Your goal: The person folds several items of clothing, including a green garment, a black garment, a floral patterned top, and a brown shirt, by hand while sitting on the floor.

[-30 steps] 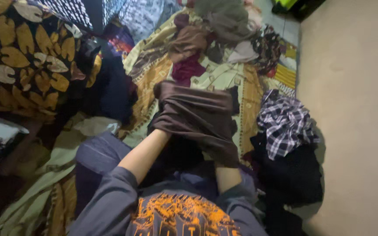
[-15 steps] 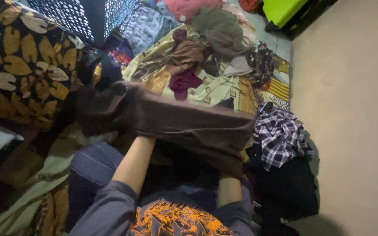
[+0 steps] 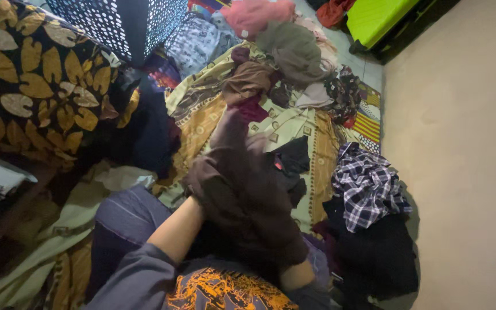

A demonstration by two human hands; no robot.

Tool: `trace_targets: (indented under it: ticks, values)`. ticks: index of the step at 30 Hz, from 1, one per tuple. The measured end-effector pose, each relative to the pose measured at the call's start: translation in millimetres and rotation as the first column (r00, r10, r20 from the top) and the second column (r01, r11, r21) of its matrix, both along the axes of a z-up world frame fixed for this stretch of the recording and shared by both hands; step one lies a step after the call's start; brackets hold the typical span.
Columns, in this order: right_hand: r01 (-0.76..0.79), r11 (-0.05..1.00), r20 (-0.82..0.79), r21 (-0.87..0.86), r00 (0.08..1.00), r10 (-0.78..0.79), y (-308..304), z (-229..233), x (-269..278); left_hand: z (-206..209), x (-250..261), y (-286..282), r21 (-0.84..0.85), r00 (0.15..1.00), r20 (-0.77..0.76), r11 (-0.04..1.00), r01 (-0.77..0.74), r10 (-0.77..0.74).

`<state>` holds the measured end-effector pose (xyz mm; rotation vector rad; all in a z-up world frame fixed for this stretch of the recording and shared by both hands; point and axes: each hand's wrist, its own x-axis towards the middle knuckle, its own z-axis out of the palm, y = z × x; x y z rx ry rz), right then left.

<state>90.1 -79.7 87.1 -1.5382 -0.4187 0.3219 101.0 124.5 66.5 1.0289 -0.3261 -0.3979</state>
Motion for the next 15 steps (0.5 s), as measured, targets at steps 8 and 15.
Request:
trace_targets:
  ticks: [8, 15]
  values:
    - [0.005, 1.0, 0.004, 0.02, 1.0, -0.005, 7, -1, -4, 18, 31, 50, -0.042, 0.988, 0.008, 0.987, -0.156, 0.157]
    - [-0.032, 0.999, -0.018, 0.017, 0.999, 0.032, 9, -7, -14, 45, 3, 17, 0.064, 0.986, 0.151, 0.994, -0.085, 0.075]
